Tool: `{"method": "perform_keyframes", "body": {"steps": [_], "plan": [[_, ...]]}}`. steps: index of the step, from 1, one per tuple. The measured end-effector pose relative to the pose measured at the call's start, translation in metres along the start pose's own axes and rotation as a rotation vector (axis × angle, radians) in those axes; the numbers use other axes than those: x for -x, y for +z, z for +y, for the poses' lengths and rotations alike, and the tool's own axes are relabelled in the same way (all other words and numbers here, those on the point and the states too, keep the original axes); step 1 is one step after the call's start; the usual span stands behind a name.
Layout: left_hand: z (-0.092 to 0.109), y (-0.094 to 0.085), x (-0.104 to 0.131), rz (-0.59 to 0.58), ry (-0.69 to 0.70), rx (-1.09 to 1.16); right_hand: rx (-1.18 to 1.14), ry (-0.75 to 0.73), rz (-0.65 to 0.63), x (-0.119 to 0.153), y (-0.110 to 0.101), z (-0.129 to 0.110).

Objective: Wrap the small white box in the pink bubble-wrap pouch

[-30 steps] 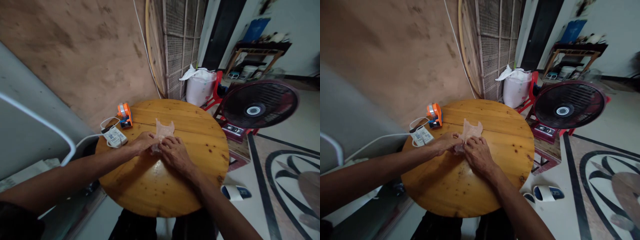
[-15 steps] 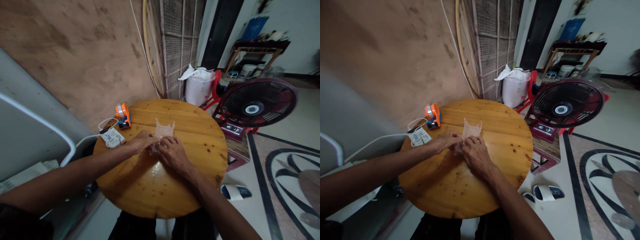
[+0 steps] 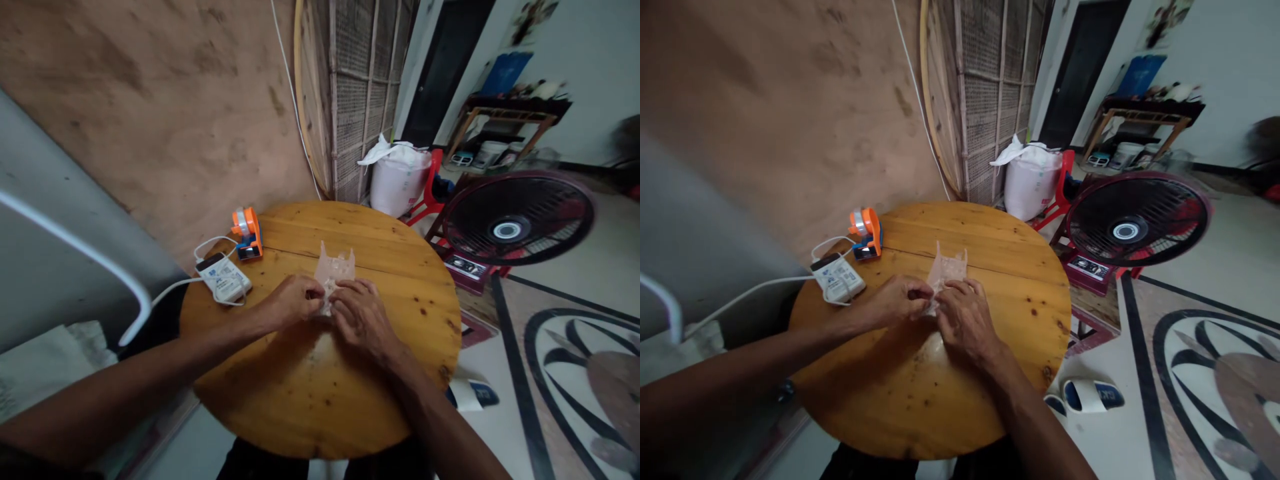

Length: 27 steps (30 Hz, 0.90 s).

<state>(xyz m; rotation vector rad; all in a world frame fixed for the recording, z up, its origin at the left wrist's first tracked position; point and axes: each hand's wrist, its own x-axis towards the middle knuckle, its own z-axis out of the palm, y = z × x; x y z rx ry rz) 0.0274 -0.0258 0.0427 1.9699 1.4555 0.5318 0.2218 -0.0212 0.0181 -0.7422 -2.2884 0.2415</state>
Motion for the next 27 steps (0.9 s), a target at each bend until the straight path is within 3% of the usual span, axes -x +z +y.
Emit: {"method": "perform_keyframes", "body": {"steps": [4,8,12,17,22,27], "plan": [[-0.003,0.004,0.005,0.096,0.184,-0.202,0.023,0.079,0.039,-0.001,-0.006,0.005],[-0.013,0.019,0.010,0.326,0.333,-0.241,0.097,0.288,0.112,0.001,-0.008,0.010],[-0.025,0.033,0.012,0.500,0.465,-0.228,0.161,0.546,0.029,0.007,-0.014,0.004],[-0.033,0.035,0.010,0.522,0.563,-0.192,0.036,0.785,-0.149,0.018,-0.030,-0.006],[-0.034,0.033,0.008,0.512,0.600,-0.173,-0.119,0.812,-0.176,0.016,-0.032,-0.002],[-0.036,0.032,0.007,0.516,0.623,-0.180,-0.126,0.835,-0.230,0.000,-0.022,0.008]]}}
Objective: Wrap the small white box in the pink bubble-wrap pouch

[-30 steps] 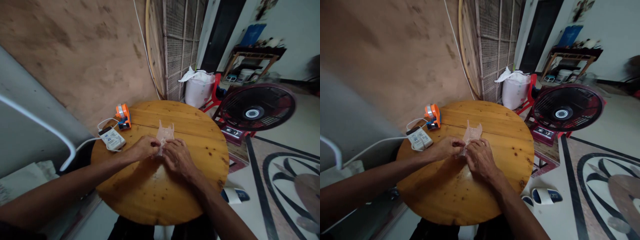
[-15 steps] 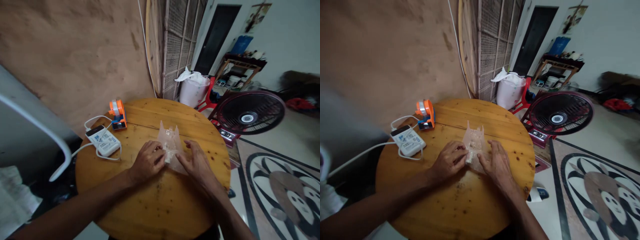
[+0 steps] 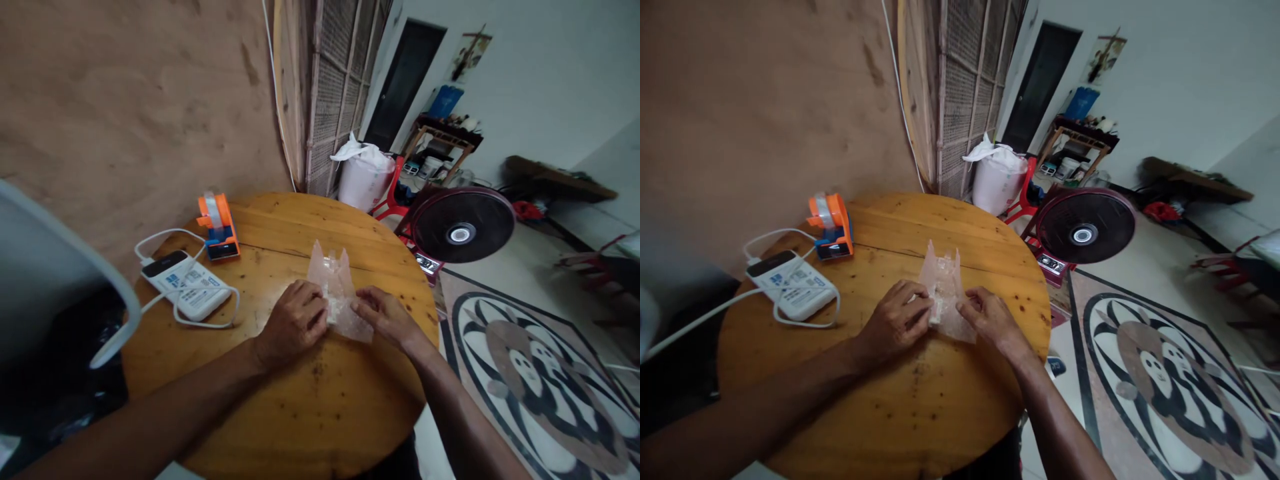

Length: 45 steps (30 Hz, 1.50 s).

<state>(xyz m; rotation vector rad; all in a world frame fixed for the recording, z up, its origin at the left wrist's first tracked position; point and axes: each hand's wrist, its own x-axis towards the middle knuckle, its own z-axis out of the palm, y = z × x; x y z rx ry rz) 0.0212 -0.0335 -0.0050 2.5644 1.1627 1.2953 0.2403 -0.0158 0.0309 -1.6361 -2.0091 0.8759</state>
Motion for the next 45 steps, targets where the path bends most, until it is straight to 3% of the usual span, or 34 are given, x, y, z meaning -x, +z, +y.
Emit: {"method": "perform_keyframes", "body": {"steps": [4,10,16,23,27,36,45], "plan": [[-0.001,0.000,0.000,-0.007,0.008,0.012,0.036,0.042,0.012,-0.006,0.007,0.005],[0.000,-0.001,0.000,-0.003,0.025,0.012,-0.155,0.047,0.079,-0.002,0.024,0.016],[0.000,-0.003,0.001,-0.056,0.046,-0.015,-0.236,0.111,0.116,-0.003,0.028,0.005],[-0.005,-0.005,-0.001,-0.161,0.070,-0.034,-0.746,0.185,0.022,-0.005,0.030,-0.016],[-0.004,-0.006,-0.003,-0.178,0.065,-0.015,-0.872,0.182,0.039,-0.007,0.036,-0.025],[-0.002,-0.003,-0.001,-0.060,-0.064,0.149,-0.772,0.162,0.052,-0.010,0.038,-0.041],[-0.002,-0.005,0.002,-0.028,-0.133,0.247,-0.640,0.118,0.025,0.003,0.035,-0.054]]}}
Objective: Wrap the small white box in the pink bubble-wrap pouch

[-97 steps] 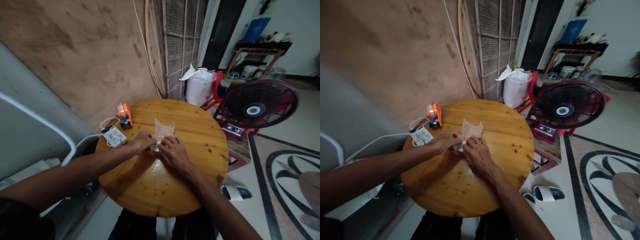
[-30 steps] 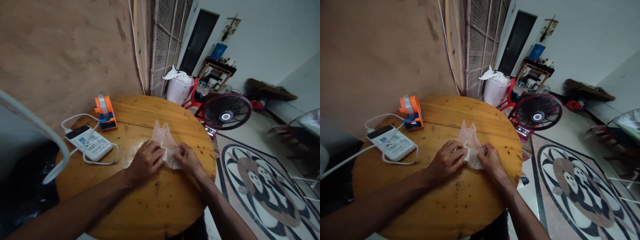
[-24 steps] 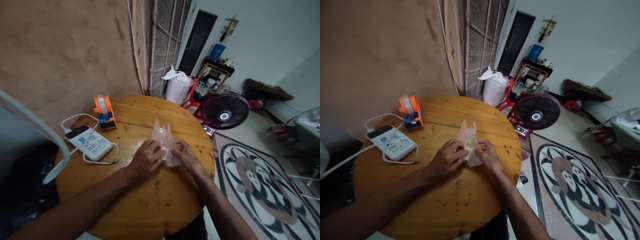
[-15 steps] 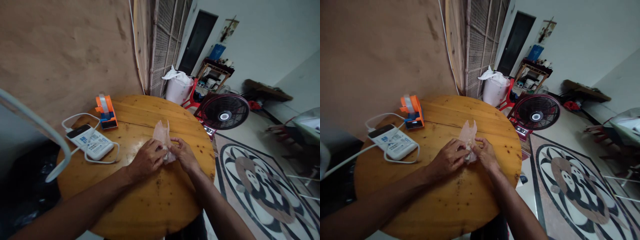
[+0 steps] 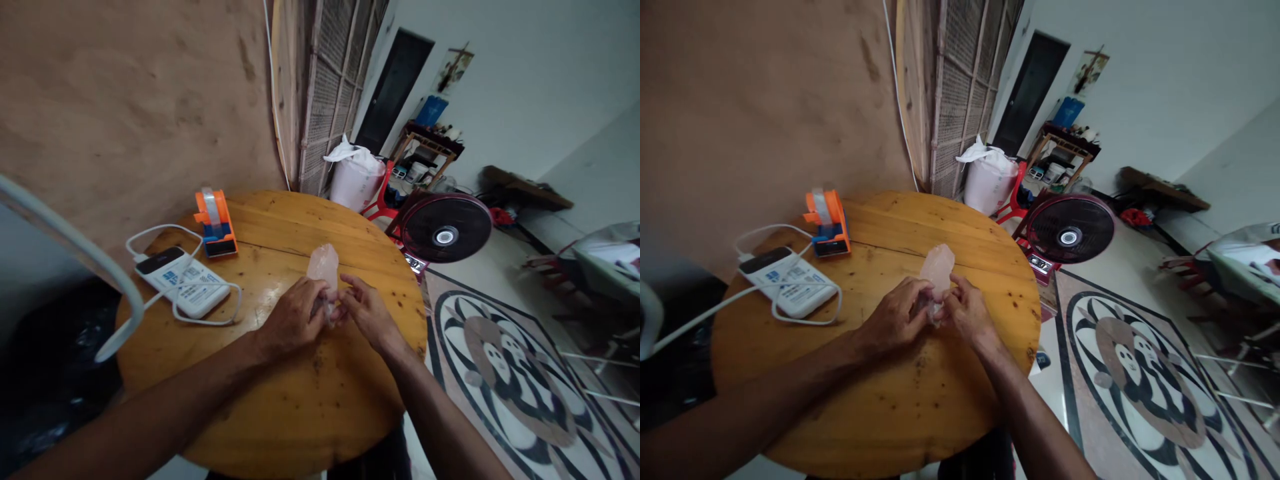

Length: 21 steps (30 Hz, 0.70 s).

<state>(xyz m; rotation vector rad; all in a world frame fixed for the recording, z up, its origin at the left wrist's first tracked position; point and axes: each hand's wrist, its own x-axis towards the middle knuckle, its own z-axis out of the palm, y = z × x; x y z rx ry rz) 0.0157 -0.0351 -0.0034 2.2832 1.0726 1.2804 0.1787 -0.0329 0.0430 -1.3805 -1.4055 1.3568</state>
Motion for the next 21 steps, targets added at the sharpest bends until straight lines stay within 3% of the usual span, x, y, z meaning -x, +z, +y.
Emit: {"method": "perform_keyframes", "body": {"steps": [3,6,13,21], "plan": [[0.002,-0.003,0.001,0.019,-0.072,0.062,0.085,-0.073,-0.058,0.004,-0.001,0.004],[0.004,-0.007,0.002,0.016,-0.127,0.139,0.267,-0.171,-0.032,0.005,0.001,0.009],[0.005,-0.009,0.001,0.018,-0.123,0.130,0.731,-0.304,0.013,0.006,0.009,0.004],[0.009,-0.007,-0.007,0.038,-0.112,0.087,0.847,-0.367,0.010,0.008,0.008,0.004]]}}
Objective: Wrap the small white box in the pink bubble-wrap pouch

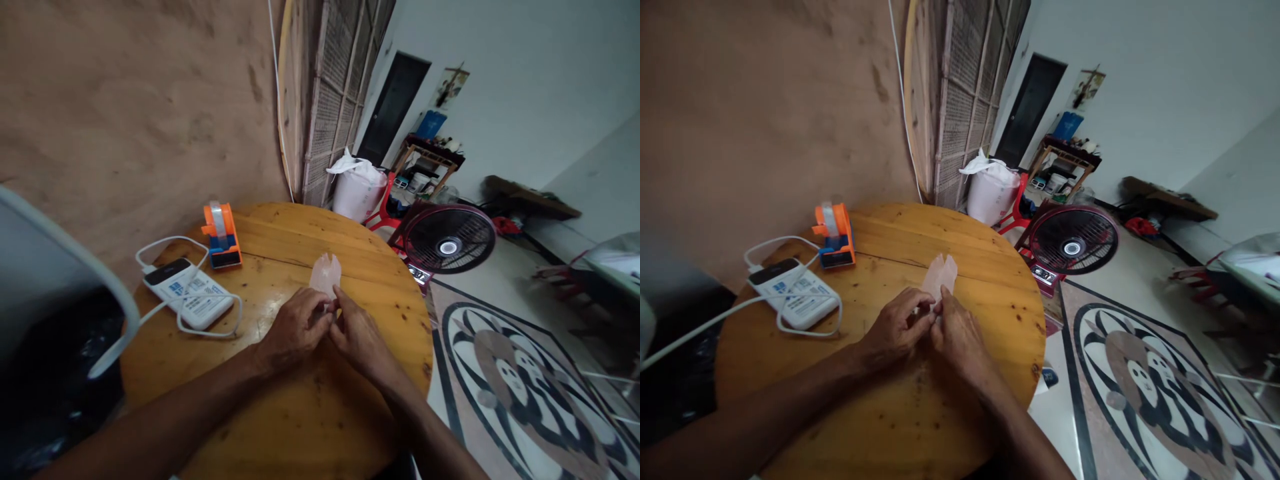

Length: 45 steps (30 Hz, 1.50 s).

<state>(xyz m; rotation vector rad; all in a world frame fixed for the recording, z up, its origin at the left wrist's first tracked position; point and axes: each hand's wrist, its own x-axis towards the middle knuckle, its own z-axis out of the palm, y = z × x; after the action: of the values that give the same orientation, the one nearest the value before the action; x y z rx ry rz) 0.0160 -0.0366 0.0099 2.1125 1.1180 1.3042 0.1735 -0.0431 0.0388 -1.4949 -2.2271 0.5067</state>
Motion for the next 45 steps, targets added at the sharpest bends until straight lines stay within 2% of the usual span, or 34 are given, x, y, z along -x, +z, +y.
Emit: {"method": "perform_keyframes", "body": {"steps": [7,11,13,17,20,24,26,30,32,36,45], "plan": [[0.002,0.006,-0.007,0.034,-0.118,0.047,0.020,0.000,-0.050,0.005,-0.002,0.003],[0.000,0.009,-0.007,0.008,-0.078,0.009,0.024,0.016,-0.060,0.006,0.000,0.003],[-0.002,0.010,-0.007,0.005,-0.048,-0.027,-0.042,0.003,-0.083,0.007,-0.005,0.005],[-0.007,0.013,-0.004,0.027,-0.003,-0.108,-0.379,-0.002,-0.176,0.001,-0.021,0.022],[-0.010,0.014,-0.004,0.021,-0.014,-0.114,-0.520,0.028,-0.094,-0.022,-0.029,0.045],[-0.012,0.014,-0.005,-0.017,-0.032,-0.055,-0.459,0.028,0.064,-0.072,-0.029,0.073],[-0.012,0.014,-0.006,-0.033,-0.042,-0.038,-0.444,0.026,0.042,-0.095,-0.025,0.083],[-0.011,0.012,-0.008,-0.064,-0.070,-0.021,-0.596,0.035,-0.121,-0.120,-0.014,0.094],[-0.011,0.011,-0.009,-0.083,-0.087,-0.009,-0.649,-0.026,-0.126,-0.122,-0.011,0.097],[-0.014,0.009,-0.010,-0.143,-0.125,0.007,-0.679,-0.124,-0.034,-0.118,-0.014,0.102],[-0.020,0.010,-0.012,-0.189,-0.104,0.026,-0.629,-0.148,-0.050,-0.111,-0.022,0.105]]}}
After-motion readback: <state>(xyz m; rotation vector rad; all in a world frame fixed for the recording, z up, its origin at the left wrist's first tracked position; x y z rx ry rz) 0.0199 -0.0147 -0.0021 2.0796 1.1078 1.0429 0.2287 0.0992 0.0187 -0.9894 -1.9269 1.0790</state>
